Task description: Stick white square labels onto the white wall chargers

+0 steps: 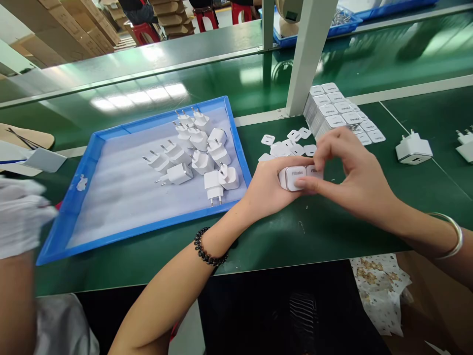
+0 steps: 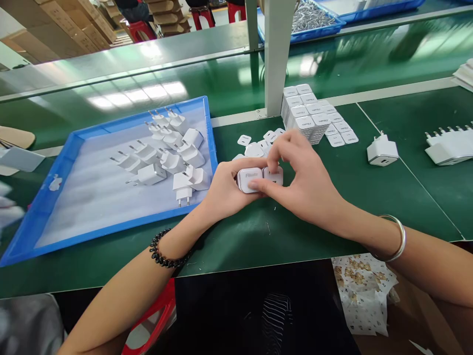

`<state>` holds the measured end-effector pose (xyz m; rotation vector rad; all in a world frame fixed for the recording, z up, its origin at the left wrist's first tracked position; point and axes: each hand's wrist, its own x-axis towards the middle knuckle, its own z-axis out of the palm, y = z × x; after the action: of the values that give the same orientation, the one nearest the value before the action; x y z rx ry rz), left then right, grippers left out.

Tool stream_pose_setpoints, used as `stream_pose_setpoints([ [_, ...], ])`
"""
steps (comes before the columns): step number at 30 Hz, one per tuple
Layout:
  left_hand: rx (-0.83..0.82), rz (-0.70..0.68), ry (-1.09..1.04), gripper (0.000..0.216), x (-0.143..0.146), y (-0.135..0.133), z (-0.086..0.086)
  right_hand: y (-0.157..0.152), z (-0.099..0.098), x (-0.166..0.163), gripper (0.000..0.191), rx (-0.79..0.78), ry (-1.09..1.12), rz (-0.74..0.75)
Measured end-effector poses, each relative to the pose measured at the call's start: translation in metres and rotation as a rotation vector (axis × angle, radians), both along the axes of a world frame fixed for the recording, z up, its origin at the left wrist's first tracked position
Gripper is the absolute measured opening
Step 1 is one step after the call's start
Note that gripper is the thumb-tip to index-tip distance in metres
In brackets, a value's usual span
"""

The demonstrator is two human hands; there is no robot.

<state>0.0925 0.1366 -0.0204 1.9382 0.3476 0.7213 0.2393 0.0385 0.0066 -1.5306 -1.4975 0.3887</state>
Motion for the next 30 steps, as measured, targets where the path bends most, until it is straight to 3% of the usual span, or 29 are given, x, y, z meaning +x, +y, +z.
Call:
stream_pose_setpoints([
  [2, 0.015, -0.037, 0.01, 0.026, 0.001, -0.002, -0.001, 0.004, -0.005, 0.001, 0.038, -0.05, 0.145, 0.042],
  [4, 0.06, -0.069, 0.049, 0.024, 0.002, -0.004, -0.003, 0.007, -0.008, 0.001, 0.044, -0.207, 0.322, 0.166],
  [7, 0.105, -0.057, 0.092, 0.023, 0.002, -0.006, -0.007, 0.011, -0.01, 0.003, 0.024, -0.337, 0.503, 0.271],
  [10, 0.069, -0.034, 0.058, 0.023, 0.001, -0.005, -0.01, 0.012, -0.008, 0.009, 0.022, -0.339, 0.61, 0.323],
  [15, -0.107, -0.101, 0.033, 0.031, -0.001, 0.0, -0.004, 0.014, -0.005, 0.024, 0.033, -0.366, 0.546, 0.44],
  [20, -0.218, -0.148, 0.034, 0.033, -0.001, 0.001, 0.0, 0.013, -0.005, 0.023, 0.046, -0.361, 0.45, 0.451],
  [24, -0.145, -0.113, 0.03, 0.023, 0.001, -0.001, -0.003, 0.009, -0.01, 0.012, 0.05, -0.258, 0.357, 0.382],
  [30, -0.044, -0.026, 0.026, 0.027, 0.003, -0.006, -0.008, 0.008, -0.009, 0.006, 0.025, -0.223, 0.45, 0.364],
])
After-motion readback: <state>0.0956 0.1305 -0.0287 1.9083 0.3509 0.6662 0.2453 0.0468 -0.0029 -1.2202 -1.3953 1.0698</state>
